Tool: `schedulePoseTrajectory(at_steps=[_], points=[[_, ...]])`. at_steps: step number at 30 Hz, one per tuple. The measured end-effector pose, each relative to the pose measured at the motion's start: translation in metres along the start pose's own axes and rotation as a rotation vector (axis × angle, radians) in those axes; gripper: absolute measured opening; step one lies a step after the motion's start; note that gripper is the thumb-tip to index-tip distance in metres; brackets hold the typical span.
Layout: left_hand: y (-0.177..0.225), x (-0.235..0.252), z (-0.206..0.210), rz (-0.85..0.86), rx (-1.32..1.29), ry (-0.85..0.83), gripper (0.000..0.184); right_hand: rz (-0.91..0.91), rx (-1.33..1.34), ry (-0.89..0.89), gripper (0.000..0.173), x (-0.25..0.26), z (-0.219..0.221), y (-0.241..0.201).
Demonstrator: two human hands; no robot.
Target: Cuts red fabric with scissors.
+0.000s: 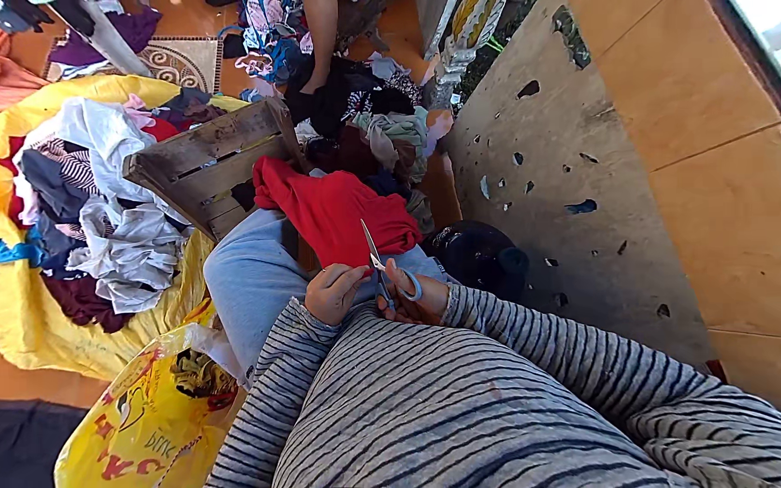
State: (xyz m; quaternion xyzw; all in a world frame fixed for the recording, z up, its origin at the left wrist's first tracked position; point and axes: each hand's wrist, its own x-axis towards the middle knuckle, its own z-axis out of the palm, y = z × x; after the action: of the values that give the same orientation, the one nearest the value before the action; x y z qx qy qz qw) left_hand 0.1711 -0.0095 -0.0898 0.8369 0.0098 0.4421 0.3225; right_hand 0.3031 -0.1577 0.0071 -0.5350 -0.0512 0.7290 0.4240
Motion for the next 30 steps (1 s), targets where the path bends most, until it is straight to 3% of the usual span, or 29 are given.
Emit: schedulePoseTrajectory(at_steps=[7, 14, 24, 30], points=[[0.000, -0.002, 0.001, -0.012, 0.003, 0.037, 0.023, -0.022, -0.072, 0.122, 0.056, -0.008, 0.003, 0.002], [0.000, -0.001, 0.001, 0.015, -0.011, 0.023, 0.023, 0.044, 0.063, 0.032, 0.062, 0.001, 0.006, -0.006], [0.001, -0.003, 0.000, 0.015, -0.010, 0.054, 0.023, -0.041, 0.083, 0.189, 0.055, -0.001, 0.013, 0.000], [0.001, -0.004, -0.001, 0.029, -0.010, 0.042, 0.022, 0.013, 0.146, 0.085, 0.061, 0.006, 0.011, -0.004]])
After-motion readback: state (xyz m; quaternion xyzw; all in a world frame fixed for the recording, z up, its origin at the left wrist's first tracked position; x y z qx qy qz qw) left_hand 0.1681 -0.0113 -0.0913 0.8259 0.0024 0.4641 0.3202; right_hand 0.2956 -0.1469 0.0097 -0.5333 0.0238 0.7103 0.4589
